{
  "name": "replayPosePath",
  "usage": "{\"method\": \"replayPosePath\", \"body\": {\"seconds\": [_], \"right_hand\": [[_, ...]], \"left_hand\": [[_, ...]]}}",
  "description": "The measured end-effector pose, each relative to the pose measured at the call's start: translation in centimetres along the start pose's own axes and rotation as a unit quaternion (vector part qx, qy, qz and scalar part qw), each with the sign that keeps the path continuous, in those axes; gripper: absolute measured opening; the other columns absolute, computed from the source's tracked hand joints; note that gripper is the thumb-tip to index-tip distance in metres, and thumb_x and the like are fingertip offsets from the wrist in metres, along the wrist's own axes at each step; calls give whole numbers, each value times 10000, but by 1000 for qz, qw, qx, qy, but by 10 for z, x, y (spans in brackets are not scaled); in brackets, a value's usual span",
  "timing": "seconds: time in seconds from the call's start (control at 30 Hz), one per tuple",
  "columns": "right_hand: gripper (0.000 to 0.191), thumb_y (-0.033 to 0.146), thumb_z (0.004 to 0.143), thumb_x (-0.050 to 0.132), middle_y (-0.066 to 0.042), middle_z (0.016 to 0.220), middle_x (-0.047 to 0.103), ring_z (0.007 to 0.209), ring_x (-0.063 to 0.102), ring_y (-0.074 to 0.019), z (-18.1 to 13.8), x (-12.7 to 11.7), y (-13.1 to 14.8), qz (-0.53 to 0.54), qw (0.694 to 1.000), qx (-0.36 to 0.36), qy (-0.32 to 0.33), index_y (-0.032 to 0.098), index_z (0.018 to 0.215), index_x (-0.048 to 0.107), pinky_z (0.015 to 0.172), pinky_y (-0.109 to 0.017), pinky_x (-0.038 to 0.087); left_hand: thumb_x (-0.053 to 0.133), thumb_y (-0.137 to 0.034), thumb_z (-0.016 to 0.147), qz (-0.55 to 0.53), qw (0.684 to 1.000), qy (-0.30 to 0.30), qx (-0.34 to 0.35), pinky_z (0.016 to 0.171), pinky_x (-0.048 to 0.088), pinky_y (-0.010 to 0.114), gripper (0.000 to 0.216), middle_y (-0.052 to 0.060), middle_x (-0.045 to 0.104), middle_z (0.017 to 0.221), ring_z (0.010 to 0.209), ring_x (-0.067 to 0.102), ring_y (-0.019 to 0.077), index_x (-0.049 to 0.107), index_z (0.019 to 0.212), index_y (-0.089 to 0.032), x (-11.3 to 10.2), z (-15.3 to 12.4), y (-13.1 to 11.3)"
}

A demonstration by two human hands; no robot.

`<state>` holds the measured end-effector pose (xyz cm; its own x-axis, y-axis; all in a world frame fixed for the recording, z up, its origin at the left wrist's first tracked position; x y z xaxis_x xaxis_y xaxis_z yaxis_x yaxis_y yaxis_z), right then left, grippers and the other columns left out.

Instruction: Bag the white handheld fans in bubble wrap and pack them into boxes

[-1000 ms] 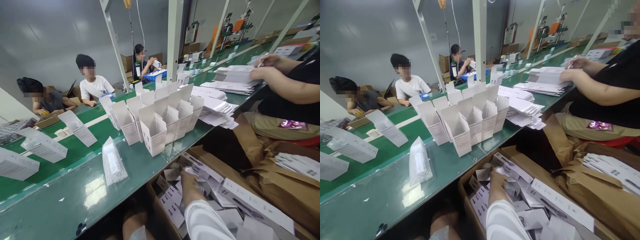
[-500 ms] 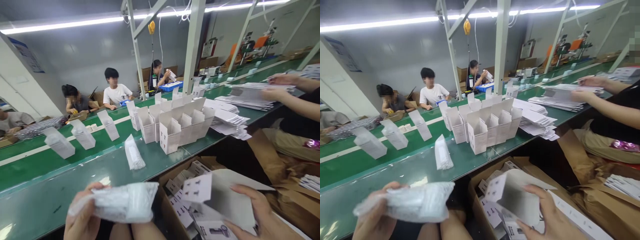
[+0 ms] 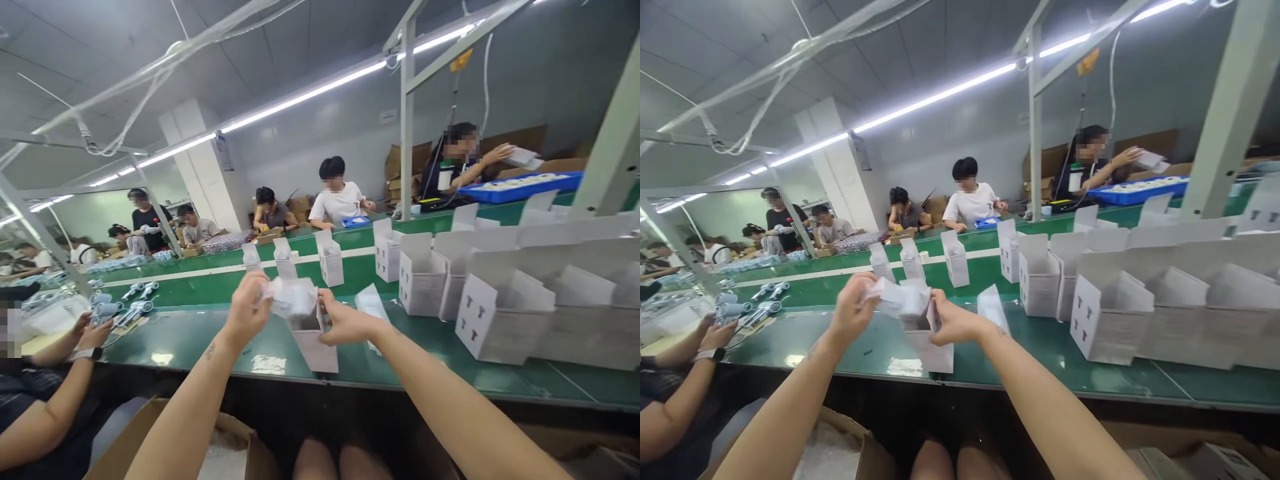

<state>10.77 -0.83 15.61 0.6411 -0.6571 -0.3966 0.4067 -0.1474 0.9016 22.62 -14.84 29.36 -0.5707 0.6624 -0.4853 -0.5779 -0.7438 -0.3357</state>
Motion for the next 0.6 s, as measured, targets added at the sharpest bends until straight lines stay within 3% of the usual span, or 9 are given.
{"method": "replayPosePath", "body": {"seconds": [0.1, 0.2, 0.3, 0.43, 0.6], "right_hand": [[866, 162, 589, 735, -34, 1018, 570, 892, 584, -175, 11, 14, -12, -4, 1000, -3, 21, 201, 1341, 307, 833, -326, 477], [847, 164, 602, 724, -32, 1018, 554, 914, 567, -192, 11, 17, -14, -8, 1000, -18, 17, 197, 1339, 307, 842, -354, 482], [843, 179, 626, 712, -55, 1096, 521, 992, 548, -217, 1, 10, -19, -8, 1000, -18, 0, 198, 1354, 288, 878, -383, 480], [846, 233, 698, 697, -109, 1258, 421, 1136, 505, -230, -15, 3, -25, 13, 1000, -6, -15, 224, 1374, 190, 956, -403, 458], [856, 289, 737, 715, -126, 1358, 386, 1259, 457, -227, -17, 10, -19, 72, 995, -63, 9, 259, 1393, 166, 1064, -427, 397]], "left_hand": [[479, -150, 813, 133, 970, 202, 38, 782, 476, 321, 65, 81, 592, 929, 874, 559, 204, 533, 811, -186, 44, -2, 4], [462, -127, 835, 204, 931, 302, 14, 737, 470, 327, 95, 70, 577, 871, 818, 550, 208, 528, 798, -184, 84, 7, 11], [542, -216, 871, 216, 903, 371, 14, 802, 468, 363, 70, 98, 601, 977, 934, 561, 244, 574, 908, -165, 115, 10, 8], [570, -356, 893, 266, 910, 316, 47, 903, 427, 483, 239, 127, 587, 1144, 1117, 490, 310, 584, 1064, -191, 119, -12, -5], [713, -292, 768, 290, 927, 237, 0, 964, 379, 651, 332, 154, 553, 1177, 1314, 339, 433, 584, 1055, -187, 147, -82, 4]]}}
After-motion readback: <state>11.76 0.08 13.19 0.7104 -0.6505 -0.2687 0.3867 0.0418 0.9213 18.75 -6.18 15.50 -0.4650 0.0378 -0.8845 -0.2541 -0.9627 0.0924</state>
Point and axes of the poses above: each hand's wrist, its own z-axis towards the middle knuckle, its own x-axis out of the palm, y = z × x, the point moved 9 cm from there along z, towards the middle knuckle
